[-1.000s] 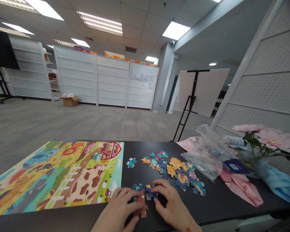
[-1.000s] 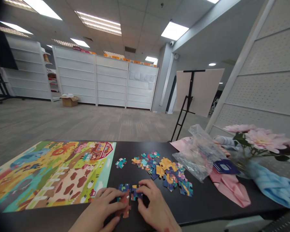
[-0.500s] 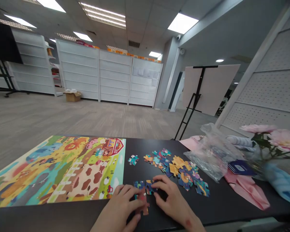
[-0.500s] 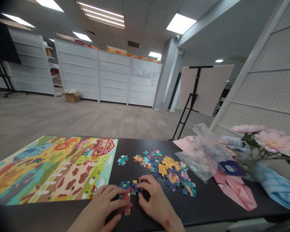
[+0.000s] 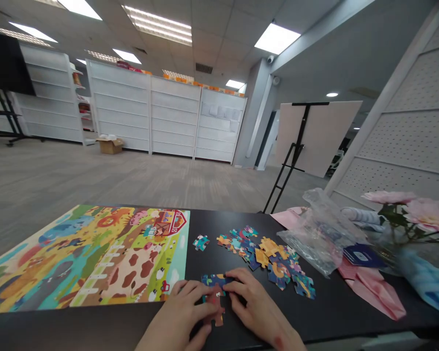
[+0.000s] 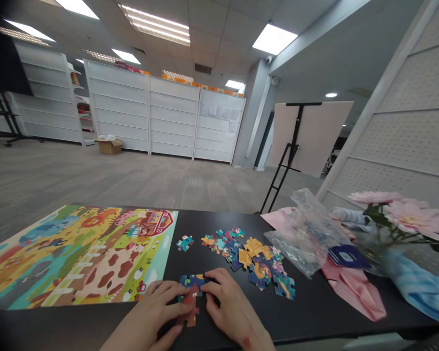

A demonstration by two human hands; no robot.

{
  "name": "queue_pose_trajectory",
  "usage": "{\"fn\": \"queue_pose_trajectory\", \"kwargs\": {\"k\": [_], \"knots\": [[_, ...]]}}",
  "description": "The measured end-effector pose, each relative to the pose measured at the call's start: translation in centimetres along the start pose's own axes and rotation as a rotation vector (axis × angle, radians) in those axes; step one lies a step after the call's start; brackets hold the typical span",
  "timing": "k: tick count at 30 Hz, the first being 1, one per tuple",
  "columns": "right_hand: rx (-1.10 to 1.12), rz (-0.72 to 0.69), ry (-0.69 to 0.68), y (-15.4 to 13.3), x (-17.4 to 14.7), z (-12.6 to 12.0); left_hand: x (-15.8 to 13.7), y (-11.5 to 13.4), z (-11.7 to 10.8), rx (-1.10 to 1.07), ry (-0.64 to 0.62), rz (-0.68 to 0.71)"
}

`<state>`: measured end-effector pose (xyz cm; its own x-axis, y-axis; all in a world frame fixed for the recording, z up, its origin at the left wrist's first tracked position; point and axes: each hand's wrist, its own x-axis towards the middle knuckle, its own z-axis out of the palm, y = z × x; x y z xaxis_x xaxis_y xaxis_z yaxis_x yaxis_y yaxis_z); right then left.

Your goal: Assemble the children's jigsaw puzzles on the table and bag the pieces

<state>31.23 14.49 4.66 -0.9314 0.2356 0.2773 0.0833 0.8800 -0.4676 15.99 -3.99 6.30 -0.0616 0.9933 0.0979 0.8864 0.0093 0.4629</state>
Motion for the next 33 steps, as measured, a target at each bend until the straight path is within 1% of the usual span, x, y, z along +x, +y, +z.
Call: {"fn": "queue_pose_trajectory", "kwargs": {"k": [5, 6, 7, 8, 11, 13, 16, 19, 20, 21, 22, 23, 25, 26, 28, 31, 33], "knots": [[-0.006, -0.042, -0.008, 0.5, -0.6, 0.3, 0.0, -0.4, 0.7, 0.015, 0.034, 0.014], [-0.001, -0.042, 0.008, 0.9, -0.8, 0.4, 0.0, -0.7, 1.1, 0.019, 0.055, 0.012], [0.006, -0.019, 0.054, 1.3, -0.9, 0.7, -0.1, -1.0, 1.5, 0.022, 0.091, 0.006], [0.013, 0.028, 0.13, 1.9, -1.0, 0.9, -0.2, -1.3, 1.9, 0.023, 0.14, -0.008], [0.033, 0.254, 0.444, 3.3, -1.2, 1.5, -0.3, -2.4, 3.3, 0.019, 0.31, -0.089], [0.053, 0.333, 0.57, 3.9, -1.2, 1.8, -0.3, -2.8, 3.8, 0.013, 0.357, -0.141], [0.131, 0.353, 0.72, 4.7, -1.5, 2.0, -0.2, -2.9, 4.0, 0.017, 0.33, -0.179], [0.239, 0.424, 0.93, 6.4, -2.0, 1.4, -0.2, -2.6, 3.9, 0.028, 0.285, -0.178], [0.238, 0.45, 0.975, 7.2, -2.1, 1.0, -0.2, -2.5, 3.8, 0.032, 0.281, -0.178], [0.193, 0.472, 0.99, 8.0, -2.2, 0.6, -0.2, -2.3, 3.8, 0.035, 0.284, -0.18], [0.098, 0.486, 0.955, 8.6, -2.2, 0.2, -0.3, -2.2, 3.7, 0.038, 0.291, -0.183], [-0.024, 0.49, 0.879, 9.1, -2.1, -0.2, -0.3, -2.1, 3.6, 0.04, 0.302, -0.185], [-0.246, 0.467, 0.669, 9.4, -1.9, -0.6, -0.4, -1.7, 3.4, 0.04, 0.314, -0.178], [-0.313, 0.442, 0.57, 9.2, -1.8, -0.6, -0.4, -1.6, 3.3, 0.037, 0.316, -0.174], [-0.345, 0.373, 0.439, 8.1, -1.8, -0.4, -0.5, -1.4, 3.1, 0.034, 0.319, -0.166], [-0.335, 0.272, 0.333, 5.9, -2.2, -0.1, -0.5, -1.5, 3.1, 0.035, 0.321, -0.159], [-0.334, 0.237, 0.287, 4.9, -2.7, -0.1, -0.5, -1.7, 3.2, 0.033, 0.321, -0.15]]}}
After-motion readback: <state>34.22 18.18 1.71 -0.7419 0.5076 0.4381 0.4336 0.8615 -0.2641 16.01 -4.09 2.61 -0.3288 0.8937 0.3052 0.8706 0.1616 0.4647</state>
